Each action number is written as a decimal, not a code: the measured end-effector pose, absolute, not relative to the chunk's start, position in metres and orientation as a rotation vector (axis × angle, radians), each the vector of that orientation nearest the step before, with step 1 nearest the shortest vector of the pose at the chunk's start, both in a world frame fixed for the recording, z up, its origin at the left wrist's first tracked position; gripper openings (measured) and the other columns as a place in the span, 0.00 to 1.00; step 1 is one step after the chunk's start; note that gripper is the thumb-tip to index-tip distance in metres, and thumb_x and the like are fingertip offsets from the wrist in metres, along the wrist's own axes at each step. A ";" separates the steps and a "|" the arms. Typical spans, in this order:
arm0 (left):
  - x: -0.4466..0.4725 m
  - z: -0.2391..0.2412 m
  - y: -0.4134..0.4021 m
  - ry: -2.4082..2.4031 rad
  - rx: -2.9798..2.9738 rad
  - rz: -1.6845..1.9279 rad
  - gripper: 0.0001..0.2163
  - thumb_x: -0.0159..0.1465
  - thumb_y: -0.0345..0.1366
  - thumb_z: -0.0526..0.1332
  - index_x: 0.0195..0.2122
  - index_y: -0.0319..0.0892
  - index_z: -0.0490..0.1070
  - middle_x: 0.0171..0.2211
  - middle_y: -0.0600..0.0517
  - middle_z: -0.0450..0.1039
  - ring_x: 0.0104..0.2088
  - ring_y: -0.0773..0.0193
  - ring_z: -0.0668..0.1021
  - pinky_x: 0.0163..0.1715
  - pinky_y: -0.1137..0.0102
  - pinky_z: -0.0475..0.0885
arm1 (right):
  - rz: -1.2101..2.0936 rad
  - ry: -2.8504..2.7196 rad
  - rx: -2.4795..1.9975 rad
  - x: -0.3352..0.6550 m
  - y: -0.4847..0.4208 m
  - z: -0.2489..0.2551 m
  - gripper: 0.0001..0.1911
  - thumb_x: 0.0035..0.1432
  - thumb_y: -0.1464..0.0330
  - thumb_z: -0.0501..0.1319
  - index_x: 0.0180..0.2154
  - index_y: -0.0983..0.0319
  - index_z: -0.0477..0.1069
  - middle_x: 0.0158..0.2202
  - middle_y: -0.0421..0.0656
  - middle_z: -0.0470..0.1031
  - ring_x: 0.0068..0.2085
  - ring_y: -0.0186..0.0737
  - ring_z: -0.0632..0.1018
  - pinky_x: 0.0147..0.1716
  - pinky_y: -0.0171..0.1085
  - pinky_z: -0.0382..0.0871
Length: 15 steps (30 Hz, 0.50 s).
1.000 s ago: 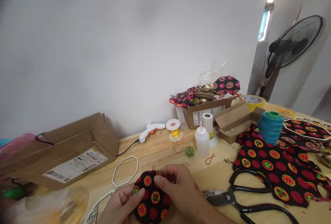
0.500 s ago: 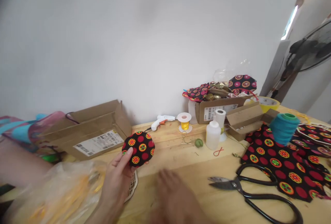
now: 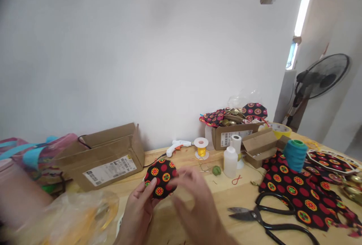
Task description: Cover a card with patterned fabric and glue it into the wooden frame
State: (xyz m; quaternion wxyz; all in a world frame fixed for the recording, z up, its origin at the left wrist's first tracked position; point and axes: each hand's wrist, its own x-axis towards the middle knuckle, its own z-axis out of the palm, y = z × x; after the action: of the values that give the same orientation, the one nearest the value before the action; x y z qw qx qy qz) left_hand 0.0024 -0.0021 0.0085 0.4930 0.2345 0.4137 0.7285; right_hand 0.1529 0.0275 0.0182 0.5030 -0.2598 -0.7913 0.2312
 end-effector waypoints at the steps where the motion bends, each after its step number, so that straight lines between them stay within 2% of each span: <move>1: 0.003 0.009 -0.002 0.996 0.575 1.755 0.09 0.53 0.32 0.63 0.36 0.37 0.75 0.30 0.48 0.80 0.33 0.61 0.79 0.32 0.72 0.75 | 0.556 -1.922 -0.662 0.152 0.044 0.023 0.15 0.54 0.65 0.59 0.44 0.60 0.66 0.48 0.47 0.66 0.48 0.46 0.68 0.44 0.47 0.64; 3: 0.004 0.006 0.000 0.990 0.587 1.733 0.09 0.51 0.33 0.64 0.34 0.37 0.75 0.29 0.48 0.80 0.31 0.61 0.79 0.30 0.72 0.75 | 0.565 -1.971 -0.705 0.149 0.070 0.026 0.19 0.47 0.64 0.63 0.43 0.59 0.68 0.46 0.47 0.68 0.48 0.48 0.68 0.45 0.47 0.63; 4: 0.004 0.004 0.001 0.989 0.587 1.715 0.09 0.51 0.33 0.65 0.33 0.38 0.76 0.29 0.48 0.80 0.31 0.60 0.79 0.30 0.71 0.74 | 0.573 -1.993 -0.702 0.148 0.078 0.026 0.17 0.46 0.64 0.64 0.41 0.59 0.69 0.43 0.46 0.70 0.46 0.48 0.69 0.44 0.46 0.64; 8: 0.000 -0.008 0.006 0.959 0.545 1.664 0.11 0.47 0.33 0.67 0.34 0.42 0.76 0.30 0.49 0.80 0.35 0.59 0.78 0.38 0.67 0.71 | 0.579 -2.002 -0.628 0.147 0.082 0.014 0.00 0.48 0.71 0.61 0.27 0.60 0.70 0.29 0.42 0.74 0.34 0.41 0.73 0.36 0.41 0.66; 10: -0.002 -0.010 0.007 0.864 0.440 1.652 0.14 0.47 0.35 0.67 0.37 0.47 0.75 0.36 0.50 0.78 0.40 0.60 0.76 0.41 0.67 0.68 | 0.512 -1.992 -0.578 0.149 0.076 0.009 0.03 0.49 0.73 0.60 0.26 0.60 0.70 0.26 0.41 0.73 0.31 0.39 0.72 0.37 0.42 0.64; 12: -0.002 -0.009 0.008 0.702 0.306 1.535 0.14 0.49 0.42 0.65 0.38 0.51 0.74 0.38 0.51 0.77 0.41 0.60 0.75 0.41 0.65 0.67 | 0.370 -1.994 -0.504 0.152 0.072 0.007 0.05 0.49 0.75 0.59 0.26 0.59 0.69 0.25 0.39 0.73 0.30 0.38 0.72 0.41 0.45 0.61; 15: -0.004 -0.006 0.008 0.489 0.233 1.292 0.17 0.50 0.50 0.59 0.36 0.47 0.75 0.35 0.47 0.77 0.37 0.58 0.76 0.39 0.64 0.67 | 0.158 -2.025 -0.394 0.152 0.070 0.005 0.06 0.46 0.75 0.61 0.26 0.58 0.69 0.25 0.37 0.74 0.29 0.36 0.72 0.43 0.46 0.58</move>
State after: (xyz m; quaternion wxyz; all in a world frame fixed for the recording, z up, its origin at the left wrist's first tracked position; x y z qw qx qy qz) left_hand -0.0038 0.0080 -0.0059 0.7645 0.1074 0.2251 0.5944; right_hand 0.1515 0.0703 0.0050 0.5109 -0.1638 -0.8413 0.0655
